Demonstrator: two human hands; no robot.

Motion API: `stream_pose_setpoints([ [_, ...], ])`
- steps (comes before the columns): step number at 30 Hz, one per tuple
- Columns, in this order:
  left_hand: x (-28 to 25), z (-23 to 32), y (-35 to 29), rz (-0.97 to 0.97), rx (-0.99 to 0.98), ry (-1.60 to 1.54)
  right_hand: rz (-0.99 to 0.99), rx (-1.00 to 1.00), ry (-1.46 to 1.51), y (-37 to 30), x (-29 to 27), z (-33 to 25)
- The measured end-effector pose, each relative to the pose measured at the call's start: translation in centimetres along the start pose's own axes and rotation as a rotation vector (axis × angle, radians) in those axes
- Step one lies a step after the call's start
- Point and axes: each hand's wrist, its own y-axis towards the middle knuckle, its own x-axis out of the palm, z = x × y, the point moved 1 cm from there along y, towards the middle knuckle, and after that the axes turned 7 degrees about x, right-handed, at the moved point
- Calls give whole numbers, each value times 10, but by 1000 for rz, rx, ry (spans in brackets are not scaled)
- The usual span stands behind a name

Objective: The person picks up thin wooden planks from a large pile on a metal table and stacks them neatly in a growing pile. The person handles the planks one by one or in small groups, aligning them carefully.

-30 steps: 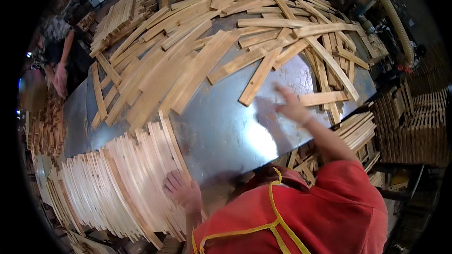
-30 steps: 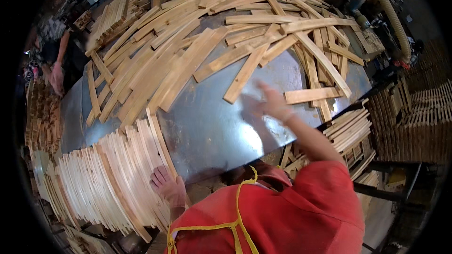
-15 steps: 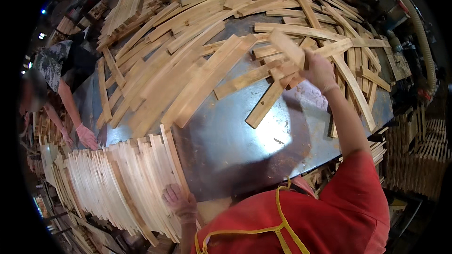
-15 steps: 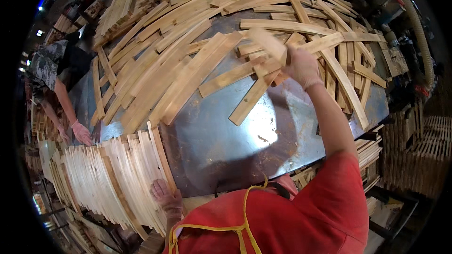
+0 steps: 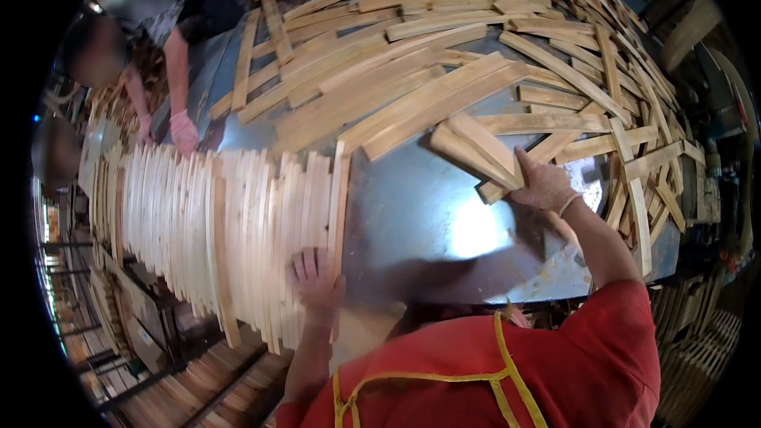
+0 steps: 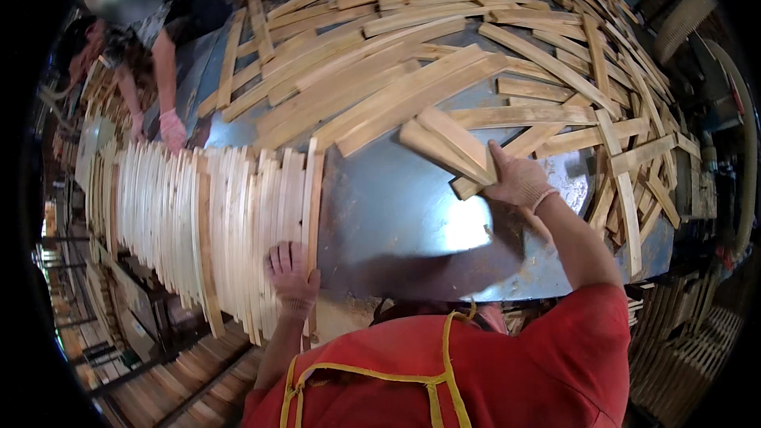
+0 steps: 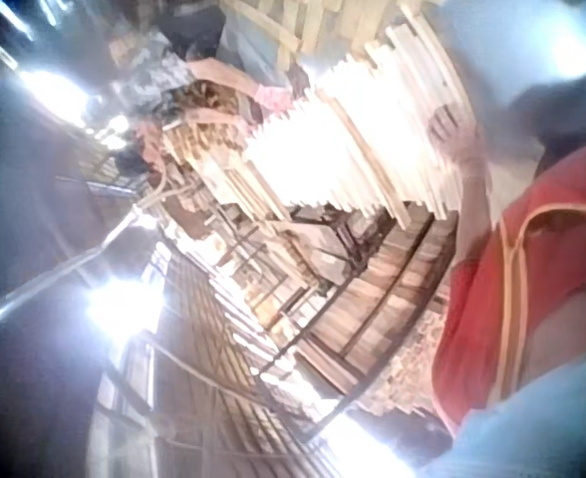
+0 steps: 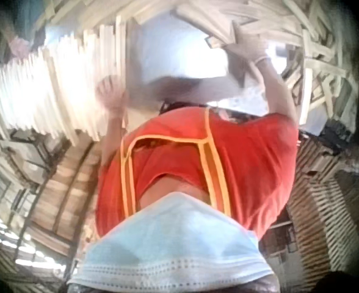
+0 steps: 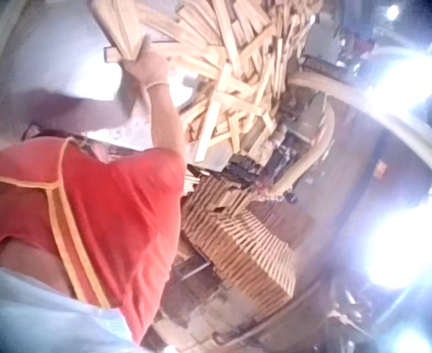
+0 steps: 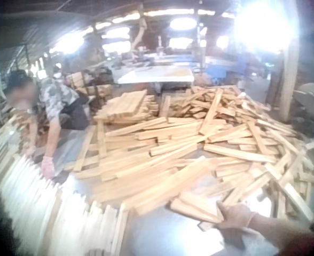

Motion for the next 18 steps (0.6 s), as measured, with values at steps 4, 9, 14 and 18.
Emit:
stream_pose_setpoints([
  [4,-7,1,2,-6,-14,-25,-99,-130,817,-5,34,-79],
  [9,-10,1,-1,-109,-40,-62,-169,-129,1703,-23,119,-220],
  [14,-11,-2,-45,-168,-5,-56,-339,-79,1362,-67,168,-298],
  [18,-5,9,-41,-88,-100,-152,-391,-286,551,-65,141,-316],
])
